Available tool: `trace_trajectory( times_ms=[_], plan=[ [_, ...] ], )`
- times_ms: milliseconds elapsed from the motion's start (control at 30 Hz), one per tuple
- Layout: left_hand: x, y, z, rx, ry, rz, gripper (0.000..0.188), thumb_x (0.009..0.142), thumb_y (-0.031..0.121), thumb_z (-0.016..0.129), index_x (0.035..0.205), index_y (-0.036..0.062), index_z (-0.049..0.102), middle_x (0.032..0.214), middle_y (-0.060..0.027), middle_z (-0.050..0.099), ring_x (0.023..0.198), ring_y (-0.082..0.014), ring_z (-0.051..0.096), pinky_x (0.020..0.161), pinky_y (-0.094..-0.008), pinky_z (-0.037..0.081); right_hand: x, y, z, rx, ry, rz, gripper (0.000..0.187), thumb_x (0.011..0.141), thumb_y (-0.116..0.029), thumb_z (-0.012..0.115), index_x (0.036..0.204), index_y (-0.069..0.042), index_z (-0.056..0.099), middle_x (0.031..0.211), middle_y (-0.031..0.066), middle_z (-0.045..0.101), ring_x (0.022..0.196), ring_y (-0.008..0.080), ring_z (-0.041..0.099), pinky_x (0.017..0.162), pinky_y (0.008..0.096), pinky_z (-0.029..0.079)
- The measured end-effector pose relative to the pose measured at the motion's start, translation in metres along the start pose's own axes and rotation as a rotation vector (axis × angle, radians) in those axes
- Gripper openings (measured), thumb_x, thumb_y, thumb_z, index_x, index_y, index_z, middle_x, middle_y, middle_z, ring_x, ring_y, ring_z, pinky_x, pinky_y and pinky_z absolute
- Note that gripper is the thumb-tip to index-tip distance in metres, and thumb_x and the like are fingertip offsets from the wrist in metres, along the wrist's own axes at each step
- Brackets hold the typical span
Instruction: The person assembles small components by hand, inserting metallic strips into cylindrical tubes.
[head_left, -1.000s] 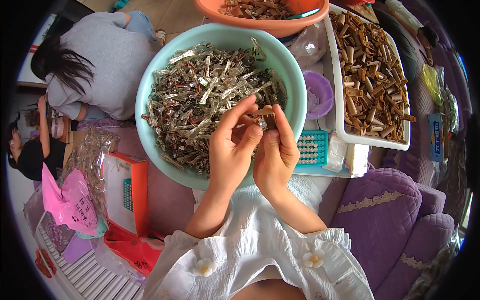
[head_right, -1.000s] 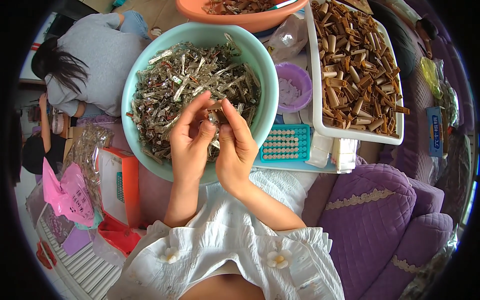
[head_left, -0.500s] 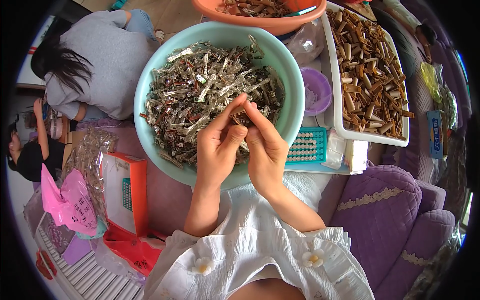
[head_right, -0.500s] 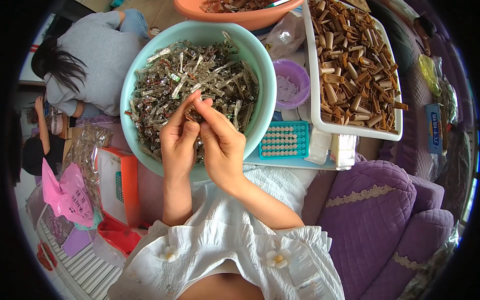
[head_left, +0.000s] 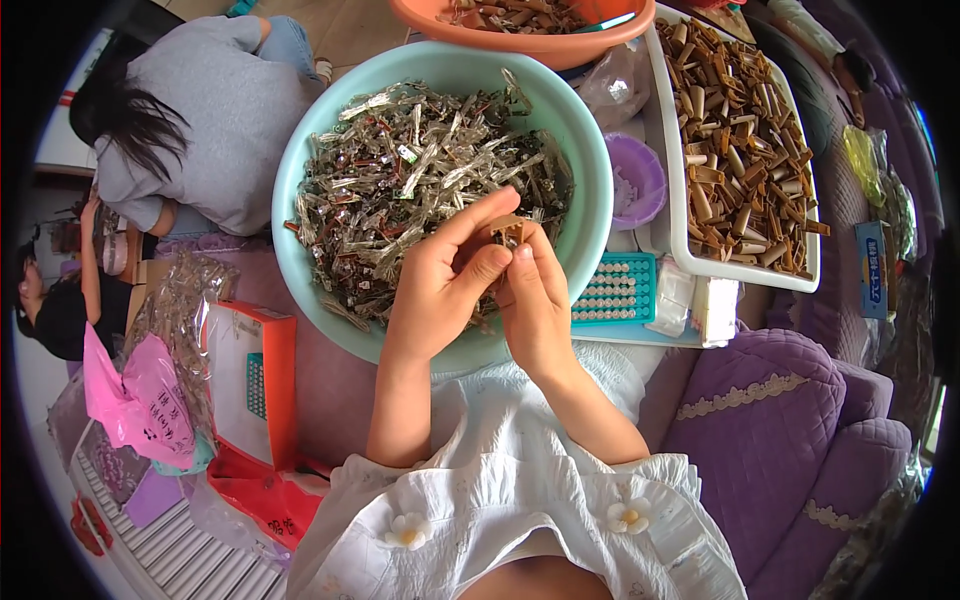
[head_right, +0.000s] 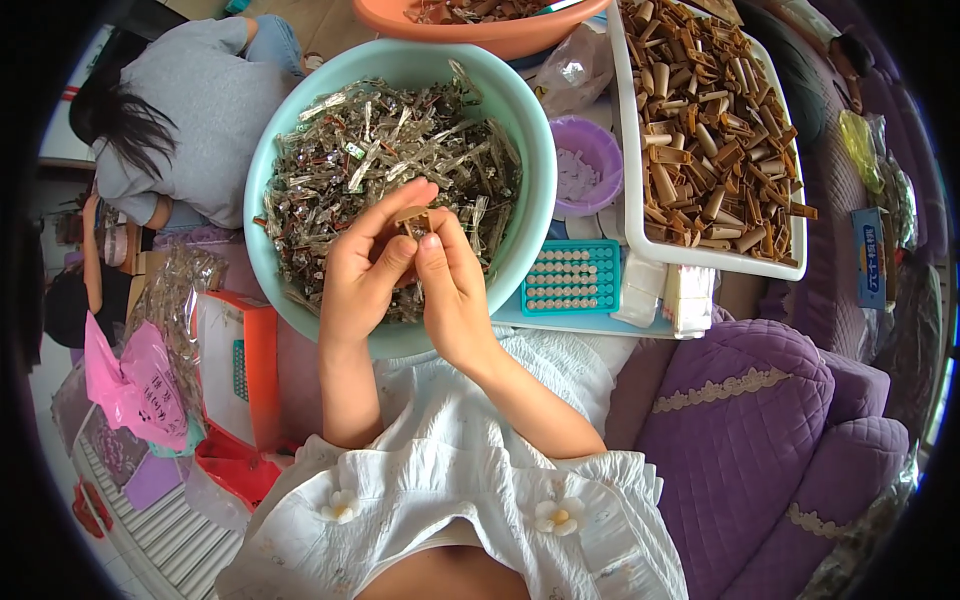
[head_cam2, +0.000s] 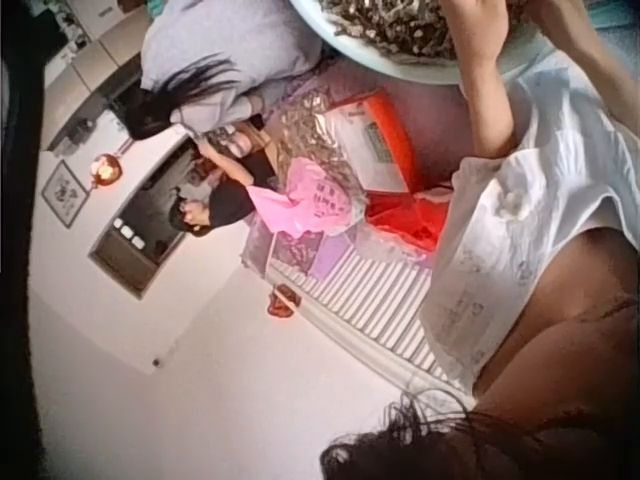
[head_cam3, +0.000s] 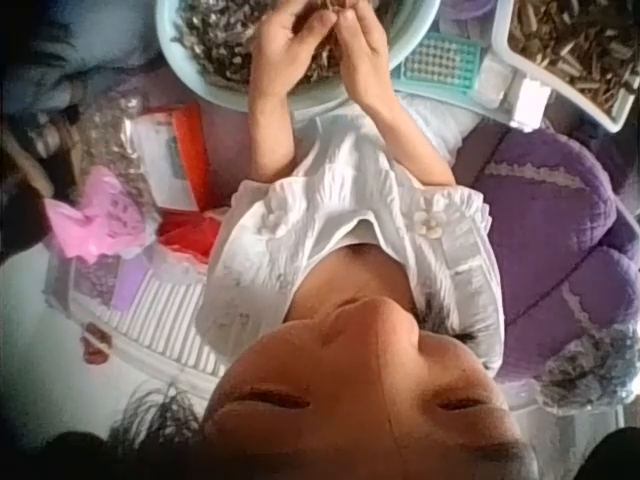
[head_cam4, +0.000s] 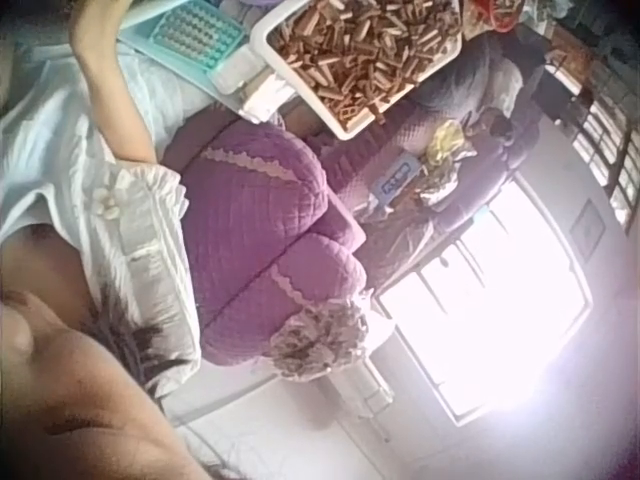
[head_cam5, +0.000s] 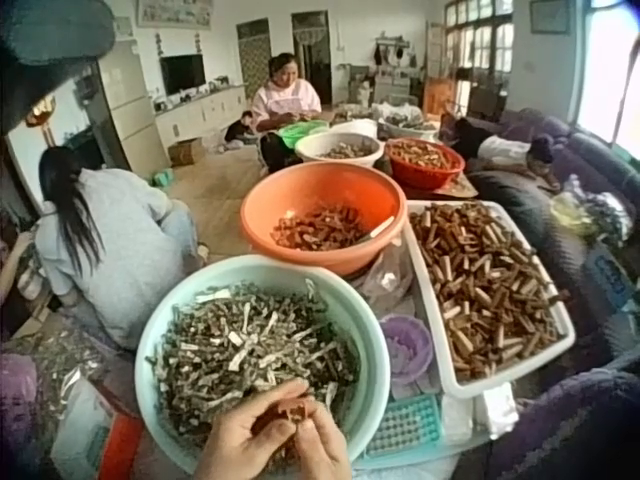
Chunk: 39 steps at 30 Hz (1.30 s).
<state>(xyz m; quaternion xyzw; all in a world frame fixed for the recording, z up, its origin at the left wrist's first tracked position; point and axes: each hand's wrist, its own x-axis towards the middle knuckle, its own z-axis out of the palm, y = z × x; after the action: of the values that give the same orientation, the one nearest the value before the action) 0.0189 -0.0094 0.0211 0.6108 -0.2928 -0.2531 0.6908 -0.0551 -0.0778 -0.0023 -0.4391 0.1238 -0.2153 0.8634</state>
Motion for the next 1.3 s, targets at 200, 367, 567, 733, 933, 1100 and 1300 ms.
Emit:
trace_trajectory(
  times_ms=[200, 367, 567, 733, 933, 1100, 1300],
  plan=[
    [-0.004, -0.004, -0.001, 0.020, -0.048, 0.053, 0.033, 0.083, 0.014, 0.053, 0.113, 0.0000, 0.048, 0.105, -0.0091, 0.056, 0.088, -0.0120, 0.054, 0.076, -0.0236, 0.042, 0.002, -0.016, 0.000, -0.074, -0.001, 0.097, 0.025, 0.088, -0.017, 0.034, 0.099, -0.001, 0.049, 0.084, 0.0023, 0.052, 0.070, 0.0061, 0.049, 0.057, 0.0180, 0.041],
    [-0.006, -0.004, 0.003, 0.073, -0.007, 0.020, 0.027, 0.084, 0.012, 0.050, 0.109, 0.0006, 0.050, 0.097, -0.0080, 0.058, 0.081, -0.0113, 0.054, 0.071, -0.0235, 0.043, 0.008, -0.019, 0.001, -0.081, 0.046, 0.157, 0.023, 0.087, -0.016, 0.038, 0.083, 0.000, 0.054, 0.062, -0.0017, 0.046, 0.055, 0.0038, 0.041, 0.047, 0.0178, 0.033],
    [-0.008, -0.005, 0.002, 0.199, 0.098, 0.129, 0.020, 0.086, 0.009, 0.044, 0.104, 0.0008, 0.051, 0.094, -0.0066, 0.058, 0.073, -0.0074, 0.052, 0.064, -0.0195, 0.042, 0.010, -0.012, -0.006, 0.064, 0.011, 0.186, 0.014, 0.086, -0.012, 0.046, 0.095, -0.002, 0.051, 0.071, -0.0006, 0.048, 0.055, 0.0031, 0.040, 0.045, 0.0181, 0.033],
    [-0.008, 0.002, 0.004, 0.057, 0.255, 0.161, 0.022, 0.087, 0.011, 0.043, 0.105, -0.0018, 0.046, 0.094, -0.0085, 0.058, 0.080, -0.0097, 0.056, 0.056, -0.0166, 0.043, 0.007, -0.025, -0.008, -0.581, 0.085, -0.104, 0.027, 0.082, 0.002, 0.047, 0.108, -0.002, 0.044, 0.077, -0.0004, 0.048, 0.060, 0.0037, 0.040, 0.053, 0.0166, 0.035],
    [-0.012, 0.005, 0.013, -0.213, 0.264, 0.028, 0.023, 0.089, 0.014, 0.040, 0.106, -0.0008, 0.044, 0.097, -0.0119, 0.056, 0.084, -0.0153, 0.057, 0.061, -0.0228, 0.050, 0.009, -0.014, -0.007, -0.839, 0.099, -0.365, 0.030, 0.073, 0.009, 0.051, 0.102, -0.002, 0.048, 0.074, 0.0083, 0.051, 0.055, 0.0154, 0.047, 0.049, 0.0245, 0.039],
    [-0.012, 0.004, 0.016, -0.541, 0.309, -0.093, 0.026, 0.089, 0.018, 0.038, 0.108, -0.0006, 0.042, 0.102, -0.0146, 0.054, 0.093, -0.0239, 0.056, 0.073, -0.0298, 0.052, 0.004, -0.021, 0.000, -0.661, 0.120, -0.191, 0.029, 0.073, 0.009, 0.049, 0.100, -0.001, 0.049, 0.079, 0.0119, 0.057, 0.073, 0.0191, 0.059, 0.060, 0.0269, 0.046],
    [-0.010, 0.009, 0.023, -0.285, 0.316, 0.067, 0.027, 0.087, 0.009, 0.042, 0.112, -0.0018, 0.040, 0.099, -0.0143, 0.055, 0.091, -0.0207, 0.056, 0.076, -0.0304, 0.050, 0.014, -0.026, -0.019, -0.449, 0.024, -0.230, 0.030, 0.071, 0.009, 0.047, 0.100, 0.003, 0.048, 0.084, 0.0106, 0.059, 0.081, 0.0164, 0.059, 0.072, 0.0271, 0.047]
  ],
)
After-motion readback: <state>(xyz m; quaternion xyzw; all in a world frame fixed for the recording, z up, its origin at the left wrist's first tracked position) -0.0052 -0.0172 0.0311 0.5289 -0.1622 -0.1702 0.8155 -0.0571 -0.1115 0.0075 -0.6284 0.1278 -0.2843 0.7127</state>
